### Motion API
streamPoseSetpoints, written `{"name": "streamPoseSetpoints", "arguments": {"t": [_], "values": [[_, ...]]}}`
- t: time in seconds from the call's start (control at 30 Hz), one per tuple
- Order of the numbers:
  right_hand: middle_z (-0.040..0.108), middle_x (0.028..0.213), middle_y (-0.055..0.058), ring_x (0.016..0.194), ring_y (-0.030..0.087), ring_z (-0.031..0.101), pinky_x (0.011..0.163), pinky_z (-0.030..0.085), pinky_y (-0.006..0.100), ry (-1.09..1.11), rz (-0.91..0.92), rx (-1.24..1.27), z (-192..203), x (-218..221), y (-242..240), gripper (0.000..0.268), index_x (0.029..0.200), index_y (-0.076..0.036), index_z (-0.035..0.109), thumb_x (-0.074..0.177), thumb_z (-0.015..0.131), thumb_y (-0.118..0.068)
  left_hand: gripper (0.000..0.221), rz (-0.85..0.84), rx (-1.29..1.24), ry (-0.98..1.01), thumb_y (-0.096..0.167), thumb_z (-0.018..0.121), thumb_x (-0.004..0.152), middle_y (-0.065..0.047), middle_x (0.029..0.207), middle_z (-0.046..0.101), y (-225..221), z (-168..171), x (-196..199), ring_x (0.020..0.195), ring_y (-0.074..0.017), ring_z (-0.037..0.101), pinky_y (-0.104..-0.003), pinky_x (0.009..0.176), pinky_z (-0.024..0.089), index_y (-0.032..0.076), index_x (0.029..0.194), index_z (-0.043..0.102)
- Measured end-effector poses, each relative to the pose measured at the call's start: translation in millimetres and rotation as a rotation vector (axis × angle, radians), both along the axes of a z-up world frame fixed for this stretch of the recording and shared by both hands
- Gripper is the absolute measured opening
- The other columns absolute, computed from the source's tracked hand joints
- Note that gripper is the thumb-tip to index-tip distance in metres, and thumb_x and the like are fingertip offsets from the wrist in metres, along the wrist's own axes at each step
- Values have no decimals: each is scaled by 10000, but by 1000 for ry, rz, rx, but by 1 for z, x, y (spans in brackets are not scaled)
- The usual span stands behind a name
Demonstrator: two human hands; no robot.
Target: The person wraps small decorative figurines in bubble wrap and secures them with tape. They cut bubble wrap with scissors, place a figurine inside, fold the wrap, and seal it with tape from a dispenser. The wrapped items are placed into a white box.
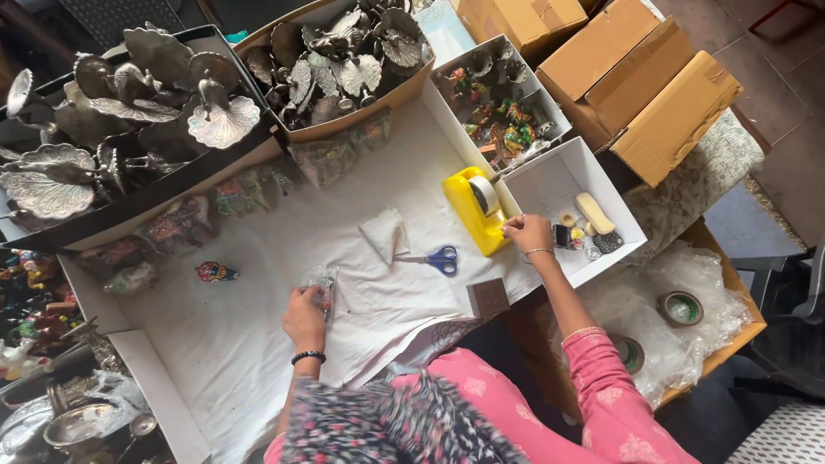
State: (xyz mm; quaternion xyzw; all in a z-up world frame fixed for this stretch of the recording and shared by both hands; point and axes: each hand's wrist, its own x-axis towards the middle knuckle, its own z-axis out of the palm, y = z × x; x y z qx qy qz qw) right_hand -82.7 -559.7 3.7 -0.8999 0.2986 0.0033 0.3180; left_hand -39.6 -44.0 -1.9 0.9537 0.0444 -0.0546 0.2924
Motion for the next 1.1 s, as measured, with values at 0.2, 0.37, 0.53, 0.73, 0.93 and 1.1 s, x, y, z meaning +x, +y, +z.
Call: {"name": "streamPoseSetpoints", "arguments": {"t": [0.2,0.37,0.53,0.73,0.93,1.1], "values": [[793,885,96,751,136,749,698,605,266,-71,-76,398,15,-4,-22,332,1069,-17,778,758,853,-106,235,32,1,-2,74,583,901,0,1052,710,-4,0,-1,737,-170,756,-358,756,517,192,943,781],[759,927,129,739,155,738,652,605,276,-68,-246,701,-16,-24,-38,534,1201,23,611,735,862,-43,244,75,29,-17,62,603,876,-16,1039,710,-8,-4,-3,801,-211,751,-376,783,518,204,948,788],[758,903,147,723,162,737,640,602,271,-44,-291,772,-44,-37,-39,541,1189,16,533,754,853,-21,236,48,161,-108,91,683,798,-39,1048,710,-8,-5,-8,888,-295,710,-420,759,516,208,973,790],[764,875,147,741,165,733,655,611,277,-51,-285,642,-38,-38,-33,489,1144,55,562,755,853,-2,248,79,142,-44,50,710,823,-24,1053,711,-4,-15,0,907,-280,719,-430,789,530,243,949,803],[777,870,103,743,155,759,651,611,250,-68,-274,854,-33,-38,-41,477,1161,-4,523,778,804,-43,208,79,201,-11,140,805,778,-29,1080,700,-9,-5,-4,919,-294,701,-451,768,528,231,964,788],[753,820,104,724,160,724,641,564,273,-11,-267,740,-45,-39,-36,341,1041,25,622,780,835,-28,220,93,185,-30,103,787,794,-22,1076,701,-9,-14,-5,936,-282,703,-443,784,536,241,966,788]]}}
